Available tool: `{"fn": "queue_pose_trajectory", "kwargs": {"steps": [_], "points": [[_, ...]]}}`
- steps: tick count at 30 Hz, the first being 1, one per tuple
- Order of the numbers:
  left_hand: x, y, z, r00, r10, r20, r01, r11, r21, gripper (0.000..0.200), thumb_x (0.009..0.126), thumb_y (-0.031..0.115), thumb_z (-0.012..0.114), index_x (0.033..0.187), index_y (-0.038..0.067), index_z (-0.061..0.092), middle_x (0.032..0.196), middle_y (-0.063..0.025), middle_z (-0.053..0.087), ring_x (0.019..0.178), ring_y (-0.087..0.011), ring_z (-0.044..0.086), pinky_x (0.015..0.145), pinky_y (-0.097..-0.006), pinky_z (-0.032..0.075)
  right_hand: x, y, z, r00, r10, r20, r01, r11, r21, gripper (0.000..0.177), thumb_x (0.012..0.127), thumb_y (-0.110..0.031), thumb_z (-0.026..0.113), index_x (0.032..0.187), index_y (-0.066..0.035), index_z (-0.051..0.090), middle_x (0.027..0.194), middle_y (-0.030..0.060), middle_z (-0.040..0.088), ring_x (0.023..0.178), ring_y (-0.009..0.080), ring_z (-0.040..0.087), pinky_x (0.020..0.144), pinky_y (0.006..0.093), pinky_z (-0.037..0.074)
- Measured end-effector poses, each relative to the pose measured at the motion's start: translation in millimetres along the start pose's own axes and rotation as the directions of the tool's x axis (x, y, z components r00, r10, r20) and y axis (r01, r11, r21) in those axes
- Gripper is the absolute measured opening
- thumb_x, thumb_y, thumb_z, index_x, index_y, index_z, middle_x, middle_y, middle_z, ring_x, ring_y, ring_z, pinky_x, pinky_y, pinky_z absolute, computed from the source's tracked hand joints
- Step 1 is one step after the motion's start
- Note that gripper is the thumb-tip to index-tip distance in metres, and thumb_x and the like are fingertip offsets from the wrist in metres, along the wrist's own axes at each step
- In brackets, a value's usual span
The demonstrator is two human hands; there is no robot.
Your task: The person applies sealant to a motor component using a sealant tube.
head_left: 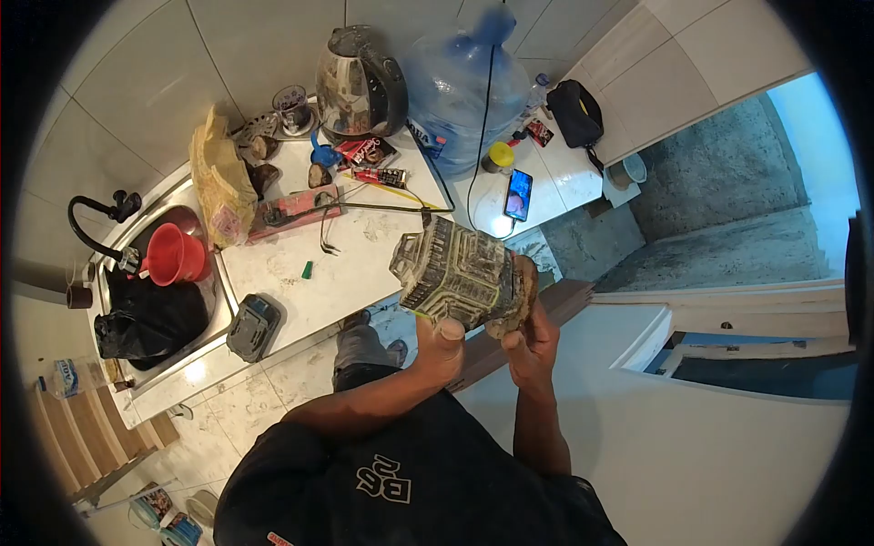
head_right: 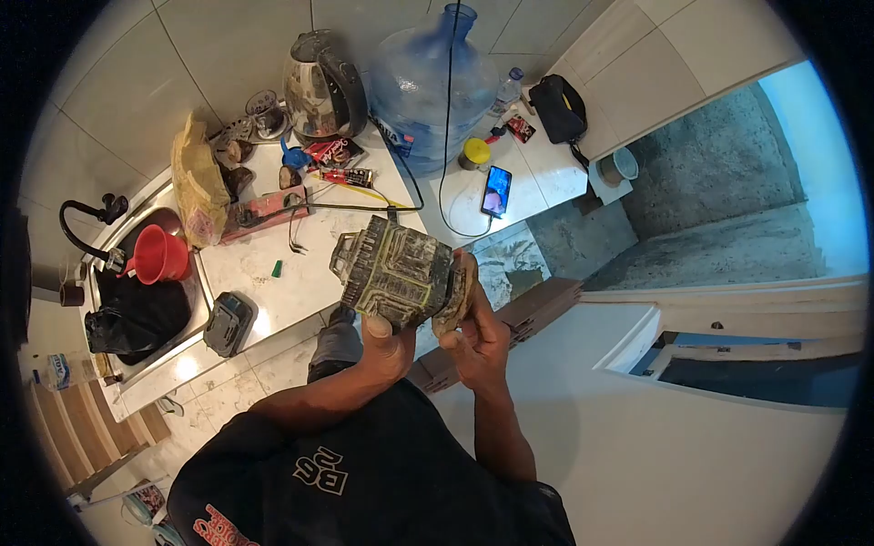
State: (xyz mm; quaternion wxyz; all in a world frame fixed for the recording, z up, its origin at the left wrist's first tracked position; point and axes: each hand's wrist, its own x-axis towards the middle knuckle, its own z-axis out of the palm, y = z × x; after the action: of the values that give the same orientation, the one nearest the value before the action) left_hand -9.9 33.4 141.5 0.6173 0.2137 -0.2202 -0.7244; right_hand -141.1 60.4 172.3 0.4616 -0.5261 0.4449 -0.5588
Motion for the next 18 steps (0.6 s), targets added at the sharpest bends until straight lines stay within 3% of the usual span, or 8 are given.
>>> {"fn": "queue_pose_trajectory", "kwargs": {"steps": [18], "points": [[6, 2, -6, 0.998, 0.057, 0.001, -0.057, 0.998, 0.024, 0.113, 0.073, 0.074, 0.080, 0.152, 0.006, 0.037, 0.145, -0.0074, 0.051, 0.137, -0.0247, 0.050, 0.116, -0.0475, 0.042, 1, 0, 13, 0.999, 0.030, -0.031, -0.026, 0.994, 0.105, 0.095, 0.097, -0.036, 0.076, 0.160, 0.011, 0.024, 0.166, 0.0197, 0.033, 0.148, 0.0249, 0.041, 0.119, 0.0399, 0.036]]}}
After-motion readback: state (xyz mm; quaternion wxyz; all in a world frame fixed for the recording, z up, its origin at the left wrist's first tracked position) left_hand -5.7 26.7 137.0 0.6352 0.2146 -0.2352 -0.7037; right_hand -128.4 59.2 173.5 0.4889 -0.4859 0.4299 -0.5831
